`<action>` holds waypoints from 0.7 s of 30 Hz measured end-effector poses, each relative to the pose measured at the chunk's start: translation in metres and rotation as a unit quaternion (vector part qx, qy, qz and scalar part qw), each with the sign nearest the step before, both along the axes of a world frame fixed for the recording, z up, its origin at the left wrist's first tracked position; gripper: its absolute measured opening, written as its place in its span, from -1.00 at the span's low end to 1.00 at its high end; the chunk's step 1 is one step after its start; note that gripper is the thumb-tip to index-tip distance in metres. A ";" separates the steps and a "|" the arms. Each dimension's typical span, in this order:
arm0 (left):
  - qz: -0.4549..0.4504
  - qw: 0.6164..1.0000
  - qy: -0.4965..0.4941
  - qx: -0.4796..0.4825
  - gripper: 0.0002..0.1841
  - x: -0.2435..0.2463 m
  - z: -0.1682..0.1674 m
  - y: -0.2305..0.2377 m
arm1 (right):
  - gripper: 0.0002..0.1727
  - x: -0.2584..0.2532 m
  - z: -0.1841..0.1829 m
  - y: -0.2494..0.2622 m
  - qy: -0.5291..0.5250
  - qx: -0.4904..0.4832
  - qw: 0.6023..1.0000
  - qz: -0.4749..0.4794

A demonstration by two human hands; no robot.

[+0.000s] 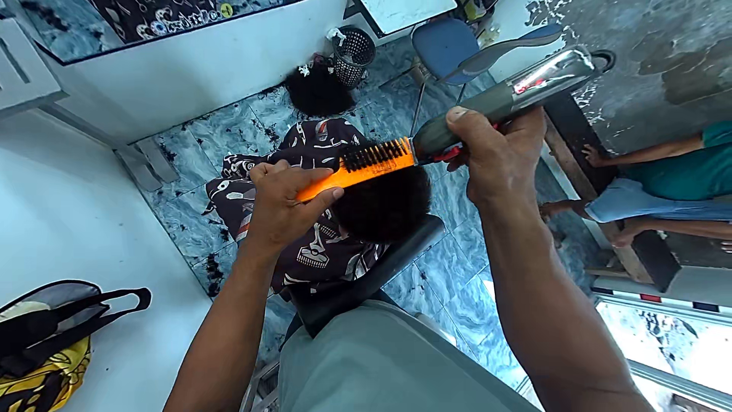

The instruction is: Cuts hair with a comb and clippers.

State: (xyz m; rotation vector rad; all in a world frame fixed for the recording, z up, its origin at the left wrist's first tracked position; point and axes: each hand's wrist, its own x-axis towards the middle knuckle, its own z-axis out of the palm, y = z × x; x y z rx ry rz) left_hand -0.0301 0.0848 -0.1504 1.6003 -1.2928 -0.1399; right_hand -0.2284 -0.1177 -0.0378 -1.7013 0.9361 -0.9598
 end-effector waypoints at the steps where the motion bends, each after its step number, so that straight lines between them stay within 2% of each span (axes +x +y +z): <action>1: 0.003 1.000 -0.004 -0.004 -0.70 0.000 0.000 0.001 | -0.47 0.004 0.000 0.001 0.001 -0.005 1.000 0.006; 8: 0.010 0.999 -0.023 -0.024 -0.67 -0.002 -0.005 0.000 | -0.46 0.031 -0.003 0.016 0.015 -0.046 0.998 0.051; 12: 0.024 0.999 -0.033 -0.025 -0.65 0.001 -0.009 0.000 | -0.45 0.043 -0.002 0.035 0.029 -0.082 0.987 0.132; 14: 0.087 0.995 0.021 0.048 -0.63 0.023 -0.021 0.010 | -0.45 0.038 0.005 0.042 0.024 -0.068 0.984 0.165; 15: 0.142 0.981 0.086 0.098 -0.59 0.039 -0.026 0.020 | -0.47 0.026 0.011 0.042 0.003 -0.038 0.987 0.157; 17: 0.220 0.952 0.185 0.110 -0.51 0.049 -0.016 0.037 | -0.55 -0.014 0.022 0.027 -0.040 0.038 0.994 0.090; 19: 0.192 0.965 0.164 0.075 -0.56 0.000 0.015 0.049 | -0.65 -0.058 0.021 -0.001 -0.084 0.081 0.993 0.014; 21: 0.107 0.988 0.094 0.062 -0.60 -0.077 0.036 0.054 | -0.61 -0.096 0.010 -0.018 -0.110 0.104 0.988 -0.024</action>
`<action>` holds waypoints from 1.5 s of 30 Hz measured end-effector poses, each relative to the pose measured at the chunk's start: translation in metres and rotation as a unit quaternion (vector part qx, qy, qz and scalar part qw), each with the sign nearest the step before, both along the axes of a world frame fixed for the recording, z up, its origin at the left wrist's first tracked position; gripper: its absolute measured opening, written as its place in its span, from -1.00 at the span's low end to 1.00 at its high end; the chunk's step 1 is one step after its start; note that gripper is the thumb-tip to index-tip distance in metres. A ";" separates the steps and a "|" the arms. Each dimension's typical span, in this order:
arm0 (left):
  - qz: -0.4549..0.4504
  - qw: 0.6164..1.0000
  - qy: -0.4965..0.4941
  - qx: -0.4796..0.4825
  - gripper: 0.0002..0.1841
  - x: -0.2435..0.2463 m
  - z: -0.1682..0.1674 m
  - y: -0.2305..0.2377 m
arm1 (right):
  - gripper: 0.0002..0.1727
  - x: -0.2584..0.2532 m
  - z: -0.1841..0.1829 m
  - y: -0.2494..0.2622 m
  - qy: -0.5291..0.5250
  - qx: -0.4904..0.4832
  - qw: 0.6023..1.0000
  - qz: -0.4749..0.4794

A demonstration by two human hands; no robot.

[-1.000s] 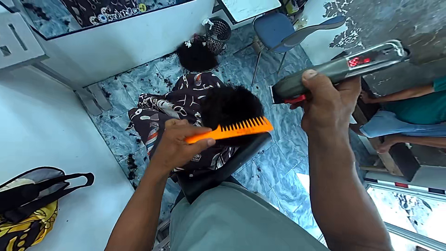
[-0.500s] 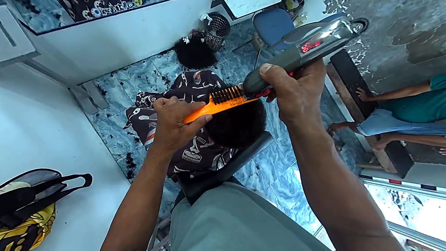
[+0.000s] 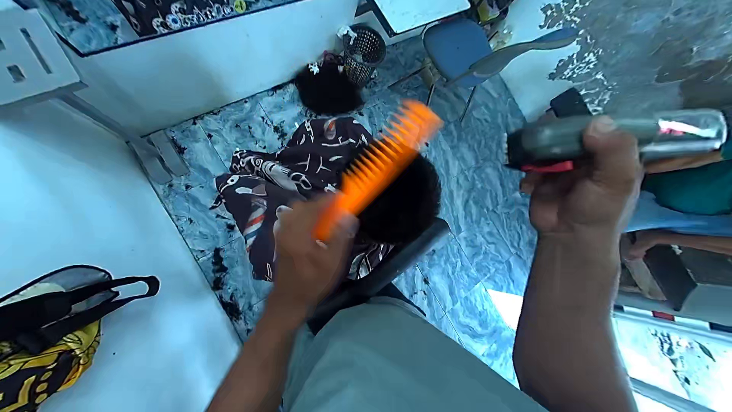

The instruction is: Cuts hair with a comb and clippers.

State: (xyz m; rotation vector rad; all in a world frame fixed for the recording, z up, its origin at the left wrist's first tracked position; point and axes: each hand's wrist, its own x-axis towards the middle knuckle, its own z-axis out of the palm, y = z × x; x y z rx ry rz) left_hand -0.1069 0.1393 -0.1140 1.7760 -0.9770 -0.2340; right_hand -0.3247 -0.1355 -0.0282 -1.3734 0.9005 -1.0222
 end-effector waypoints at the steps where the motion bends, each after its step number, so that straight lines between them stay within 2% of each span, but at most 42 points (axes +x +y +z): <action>1: -0.034 0.998 -0.048 -0.019 -0.59 -0.029 0.000 -0.006 | -0.62 -0.008 -0.004 -0.009 -0.011 0.003 1.000 -0.016; 3: -0.049 0.990 -0.130 -0.021 -0.58 -0.068 -0.012 -0.013 | -0.67 -0.022 -0.015 -0.022 -0.015 0.014 0.999 -0.033; 5: 0.018 0.987 -0.157 0.034 -0.59 -0.076 -0.026 -0.010 | -0.69 -0.032 -0.029 -0.040 -0.021 0.026 0.999 -0.015; 6: 0.082 0.985 -0.130 0.075 -0.59 -0.070 -0.033 -0.005 | -0.70 -0.037 -0.038 -0.050 -0.030 0.033 0.999 -0.001; 8: 0.256 0.959 0.005 0.121 -0.60 -0.049 -0.046 0.015 | -0.67 -0.049 -0.056 -0.070 -0.047 0.061 0.997 0.022; 10: 0.400 0.911 0.072 0.078 -0.57 -0.047 -0.039 0.036 | -0.61 -0.065 -0.075 -0.086 -0.061 0.104 0.991 0.053; 11: 0.416 0.906 0.056 0.063 -0.56 -0.062 -0.024 0.040 | -0.57 -0.073 -0.085 -0.091 -0.064 0.135 0.986 0.071; 13: 0.366 0.929 -0.026 0.037 -0.51 -0.106 0.005 0.032 | -0.55 -0.085 -0.099 -0.098 -0.062 0.201 0.972 0.101; 15: 0.303 0.949 -0.089 -0.006 -0.49 -0.140 0.023 0.012 | -0.60 -0.098 -0.112 -0.100 -0.058 0.273 0.955 0.099; 18: 0.221 0.964 -0.115 -0.093 -0.59 -0.161 0.033 -0.018 | -0.61 -0.106 -0.125 -0.105 -0.042 0.366 0.925 0.090; 20: 0.186 0.968 -0.124 -0.117 -0.58 -0.169 0.037 -0.035 | -0.59 -0.108 -0.130 -0.107 -0.055 0.390 0.915 0.088; 24: 0.102 0.970 -0.217 -0.034 -0.42 -0.154 0.024 -0.071 | -0.57 -0.099 -0.127 -0.113 -0.059 0.375 0.919 0.102; 28: 0.090 0.950 -0.287 0.088 -0.39 -0.138 0.002 -0.094 | -0.58 -0.092 -0.114 -0.113 -0.073 0.354 0.926 0.112; 34: 0.076 0.945 -0.297 0.110 -0.39 -0.133 0.002 -0.095 | -0.61 -0.098 -0.119 -0.100 -0.091 0.351 0.927 0.092; 36: 0.086 0.958 -0.252 0.104 -0.40 -0.125 0.012 -0.090 | -0.60 -0.094 -0.120 -0.099 -0.082 0.345 0.930 0.098; 38: 0.185 0.963 -0.182 0.074 -0.47 -0.117 0.030 -0.065 | -0.60 -0.096 -0.114 -0.092 -0.071 0.332 0.935 0.100; 40: 0.304 0.944 -0.122 0.045 -0.47 -0.116 0.036 -0.030 | -0.67 -0.103 -0.115 -0.086 -0.073 0.314 0.943 0.089; 41: 0.314 0.941 -0.108 0.059 -0.45 -0.124 0.030 -0.015 | -0.69 -0.110 -0.124 -0.085 -0.082 0.307 0.944 0.084; 43: 0.243 0.953 -0.121 0.132 -0.42 -0.146 0.002 0.001 | -0.63 -0.107 -0.140 -0.086 -0.115 0.286 0.948 0.076; 45: 0.115 0.952 -0.168 0.226 -0.45 -0.173 -0.044 0.010 | -0.55 -0.105 -0.151 -0.072 -0.121 0.273 0.951 0.079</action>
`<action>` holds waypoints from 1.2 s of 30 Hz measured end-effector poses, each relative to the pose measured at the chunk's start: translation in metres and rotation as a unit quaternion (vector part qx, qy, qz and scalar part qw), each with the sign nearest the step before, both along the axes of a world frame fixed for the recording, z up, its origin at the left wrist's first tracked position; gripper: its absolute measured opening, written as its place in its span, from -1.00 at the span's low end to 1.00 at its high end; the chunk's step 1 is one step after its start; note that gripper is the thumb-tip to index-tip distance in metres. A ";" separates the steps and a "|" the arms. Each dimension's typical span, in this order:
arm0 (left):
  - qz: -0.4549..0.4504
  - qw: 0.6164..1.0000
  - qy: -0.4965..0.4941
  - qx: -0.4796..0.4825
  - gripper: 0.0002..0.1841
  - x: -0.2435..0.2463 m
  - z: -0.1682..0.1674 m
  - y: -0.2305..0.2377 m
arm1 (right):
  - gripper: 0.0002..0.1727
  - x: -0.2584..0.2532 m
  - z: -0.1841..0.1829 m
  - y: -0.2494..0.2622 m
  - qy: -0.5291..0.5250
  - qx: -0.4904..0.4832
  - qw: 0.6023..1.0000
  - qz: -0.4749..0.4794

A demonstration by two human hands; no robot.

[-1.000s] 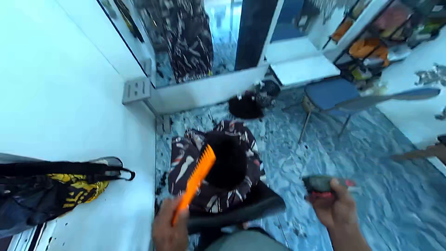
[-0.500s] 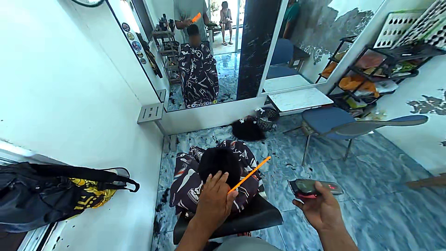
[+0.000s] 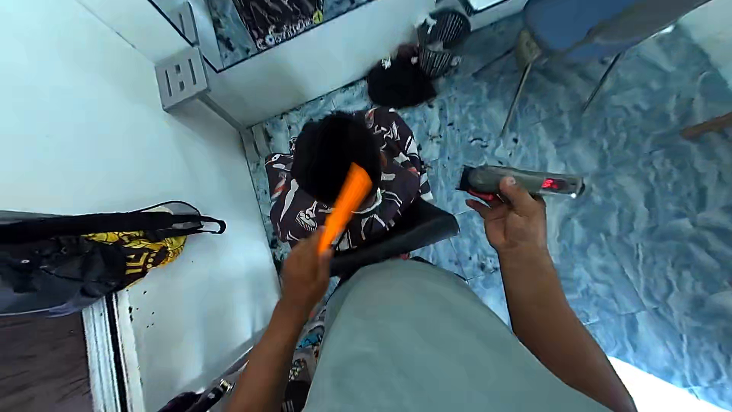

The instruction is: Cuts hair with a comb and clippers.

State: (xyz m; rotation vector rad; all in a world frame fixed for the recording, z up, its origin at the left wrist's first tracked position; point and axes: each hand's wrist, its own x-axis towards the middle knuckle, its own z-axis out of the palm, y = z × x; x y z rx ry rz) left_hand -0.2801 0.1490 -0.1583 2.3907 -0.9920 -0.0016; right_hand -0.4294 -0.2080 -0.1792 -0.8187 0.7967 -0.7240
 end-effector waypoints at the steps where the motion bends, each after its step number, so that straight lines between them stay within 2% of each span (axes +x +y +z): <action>1: -0.048 0.998 -0.028 0.034 -0.45 -0.004 -0.024 0.000 | -0.52 0.004 -0.004 0.006 -0.008 -0.006 1.000 0.016; 2: -0.079 0.994 -0.059 0.052 -0.46 -0.005 -0.042 -0.001 | -0.50 0.008 -0.007 0.013 -0.021 -0.011 0.999 0.032; 4: -0.100 0.986 -0.117 0.069 -0.52 0.004 -0.055 -0.004 | -0.46 0.020 -0.013 0.027 -0.067 -0.019 0.996 0.060; 10: -0.085 0.976 -0.202 0.006 -0.60 0.040 -0.013 -0.019 | -0.45 0.058 -0.008 0.049 -0.167 -0.056 0.980 0.094; 15: -0.049 0.979 -0.195 -0.028 -0.61 0.056 0.028 -0.034 | -0.49 0.089 0.003 0.049 -0.199 -0.123 0.969 0.084; 18: -0.039 0.974 -0.221 -0.037 -0.62 0.059 0.038 -0.038 | -0.51 0.101 0.006 0.048 -0.221 -0.150 0.959 0.091; 24: -0.058 0.964 -0.256 -0.051 -0.63 0.062 0.035 -0.038 | -0.47 0.108 0.009 0.055 -0.236 -0.169 0.952 0.094; 32: -0.063 0.960 -0.270 -0.047 -0.63 0.066 0.033 -0.037 | -0.44 0.115 0.019 0.072 -0.244 -0.252 0.928 0.124; 36: -0.117 0.971 -0.208 0.005 -0.62 0.054 0.023 -0.030 | -0.46 0.106 0.018 0.072 -0.243 -0.273 0.917 0.160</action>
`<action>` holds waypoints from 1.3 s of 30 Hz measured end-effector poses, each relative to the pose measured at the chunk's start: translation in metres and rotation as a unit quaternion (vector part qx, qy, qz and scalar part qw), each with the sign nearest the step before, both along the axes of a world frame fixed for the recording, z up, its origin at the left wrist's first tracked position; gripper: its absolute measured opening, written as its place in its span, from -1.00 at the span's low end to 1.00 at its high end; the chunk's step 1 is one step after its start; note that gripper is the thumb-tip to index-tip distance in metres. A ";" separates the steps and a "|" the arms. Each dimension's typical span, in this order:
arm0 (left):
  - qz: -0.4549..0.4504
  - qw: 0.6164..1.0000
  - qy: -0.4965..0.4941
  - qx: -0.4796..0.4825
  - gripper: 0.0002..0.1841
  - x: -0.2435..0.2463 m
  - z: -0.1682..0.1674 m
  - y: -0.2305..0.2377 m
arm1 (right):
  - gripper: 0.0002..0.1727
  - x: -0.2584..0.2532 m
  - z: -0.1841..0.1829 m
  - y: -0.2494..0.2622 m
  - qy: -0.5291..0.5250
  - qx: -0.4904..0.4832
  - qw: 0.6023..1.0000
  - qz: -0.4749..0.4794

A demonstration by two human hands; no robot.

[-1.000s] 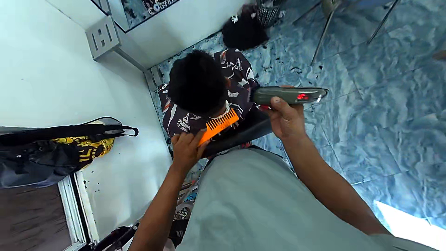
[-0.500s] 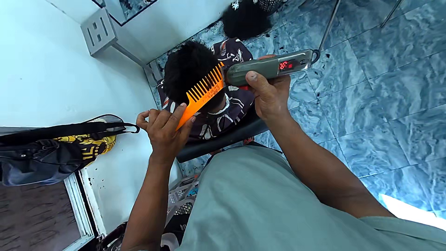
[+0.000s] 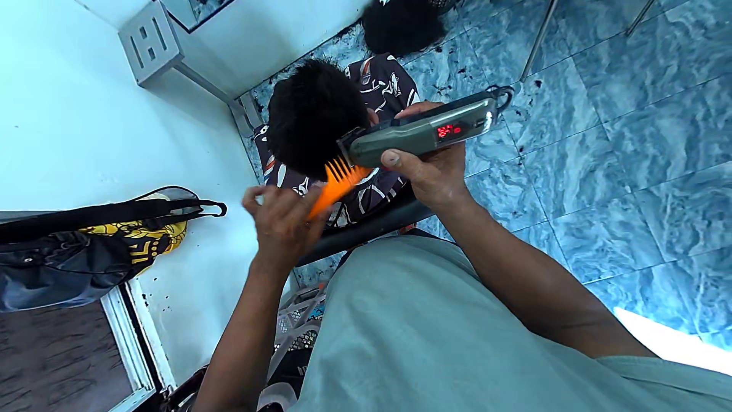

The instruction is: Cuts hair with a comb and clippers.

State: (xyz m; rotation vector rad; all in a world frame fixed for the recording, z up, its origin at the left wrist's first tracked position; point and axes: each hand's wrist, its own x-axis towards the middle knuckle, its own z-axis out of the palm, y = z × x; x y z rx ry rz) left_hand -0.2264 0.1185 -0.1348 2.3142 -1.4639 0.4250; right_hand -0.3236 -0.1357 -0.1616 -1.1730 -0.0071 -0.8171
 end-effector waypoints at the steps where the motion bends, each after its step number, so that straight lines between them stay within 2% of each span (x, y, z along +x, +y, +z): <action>1: -0.015 0.999 0.020 0.026 -0.63 -0.006 -0.011 0.003 | -0.47 -0.004 -0.004 -0.004 -0.003 0.019 1.000 -0.007; 3: -0.009 0.999 0.033 0.026 -0.66 -0.013 -0.035 0.009 | -0.50 -0.010 -0.015 -0.016 0.008 0.060 0.998 -0.031; 5: 0.024 0.999 0.025 -0.020 -0.66 -0.013 -0.044 0.010 | -0.48 -0.014 -0.022 -0.021 0.025 0.095 0.994 -0.047; 8: 0.058 0.994 0.015 -0.088 -0.64 -0.008 -0.033 0.004 | -0.47 -0.012 -0.023 -0.022 0.016 0.099 0.994 -0.046; 11: 0.065 0.991 -0.007 -0.117 -0.63 -0.003 -0.024 0.003 | -0.48 -0.005 -0.018 -0.019 -0.004 0.087 0.996 -0.030; 20: 0.054 0.990 -0.033 -0.129 -0.63 0.000 -0.021 0.003 | -0.45 0.004 -0.012 -0.007 -0.030 0.051 0.998 -0.010; 23: 0.052 0.990 -0.038 -0.128 -0.63 0.000 -0.020 0.002 | -0.42 0.004 -0.008 0.002 -0.008 -0.012 1.000 0.003; 26: 0.027 0.998 0.003 -0.060 -0.64 -0.012 -0.025 0.003 | -0.40 -0.003 -0.014 0.000 0.007 -0.066 0.998 0.008; 28: 0.014 0.999 0.037 -0.022 -0.65 -0.021 -0.033 0.002 | -0.45 -0.008 -0.019 -0.010 0.006 -0.004 1.000 -0.006; 31: 0.053 0.996 0.030 -0.068 -0.64 -0.021 -0.034 0.000 | -0.49 -0.007 -0.024 -0.024 -0.004 0.073 0.997 -0.019; 34: 0.077 0.991 -0.002 -0.113 -0.64 -0.014 -0.025 -0.005 | -0.46 -0.002 -0.022 -0.026 -0.017 0.069 0.997 -0.013; 39: 0.075 0.990 -0.033 -0.119 -0.65 -0.010 -0.022 -0.004 | -0.44 0.008 -0.017 -0.016 -0.033 0.019 0.999 -0.002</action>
